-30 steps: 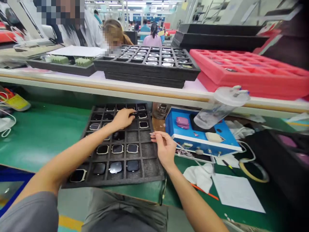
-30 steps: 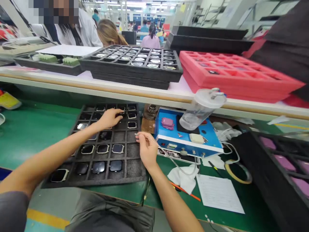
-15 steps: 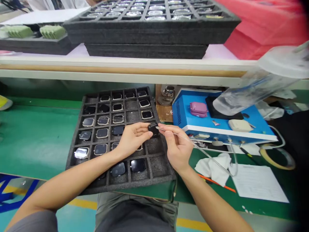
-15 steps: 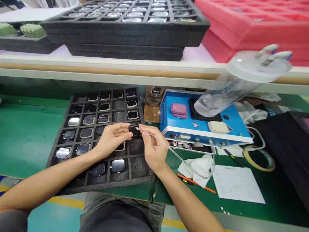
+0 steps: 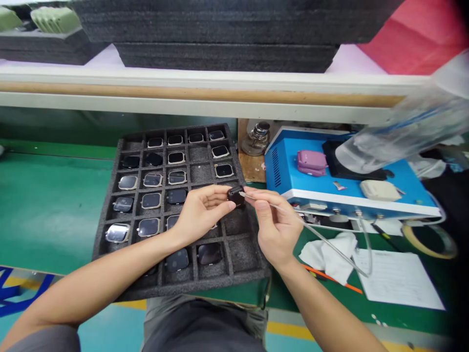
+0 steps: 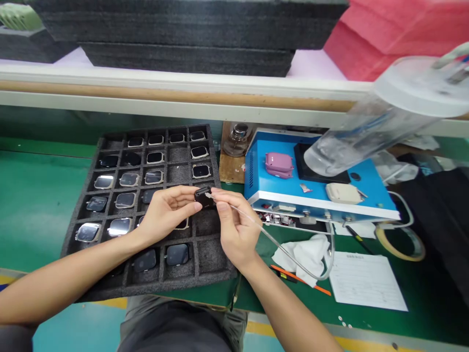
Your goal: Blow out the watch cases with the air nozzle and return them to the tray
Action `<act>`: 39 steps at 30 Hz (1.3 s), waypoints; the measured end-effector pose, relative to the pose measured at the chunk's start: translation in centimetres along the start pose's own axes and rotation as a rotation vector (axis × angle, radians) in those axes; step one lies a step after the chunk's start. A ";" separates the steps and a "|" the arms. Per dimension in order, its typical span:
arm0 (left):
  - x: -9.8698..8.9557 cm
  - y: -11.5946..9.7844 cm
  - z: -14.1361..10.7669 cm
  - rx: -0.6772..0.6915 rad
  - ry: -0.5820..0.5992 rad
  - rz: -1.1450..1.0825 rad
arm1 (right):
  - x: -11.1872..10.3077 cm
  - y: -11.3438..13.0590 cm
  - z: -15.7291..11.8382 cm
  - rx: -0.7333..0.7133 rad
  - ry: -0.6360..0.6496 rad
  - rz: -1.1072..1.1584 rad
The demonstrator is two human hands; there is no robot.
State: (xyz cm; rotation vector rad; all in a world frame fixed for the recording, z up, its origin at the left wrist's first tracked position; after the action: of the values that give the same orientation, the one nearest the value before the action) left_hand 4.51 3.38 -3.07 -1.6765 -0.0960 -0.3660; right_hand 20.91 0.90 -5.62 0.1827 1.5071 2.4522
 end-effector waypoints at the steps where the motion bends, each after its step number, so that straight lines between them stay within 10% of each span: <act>1: 0.0 0.0 0.0 0.002 0.000 0.001 | 0.0 0.0 0.0 0.001 -0.001 -0.002; 39: -0.2 -1.1 0.3 0.050 -0.030 0.144 | 0.7 0.0 1.1 0.001 0.010 0.047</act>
State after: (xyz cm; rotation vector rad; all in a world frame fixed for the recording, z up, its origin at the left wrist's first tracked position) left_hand 4.05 3.91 -2.10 -1.6293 -0.0064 -0.2286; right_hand 20.51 1.98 -5.12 0.2093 1.5253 2.4922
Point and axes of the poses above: each hand's wrist, its own z-axis towards the middle knuckle, its own x-axis out of the palm, y = z × x, the point moved 2 cm from there along z, towards the middle knuckle, and after that the axes turned 10 degrees about -z, right-handed, at the moved point
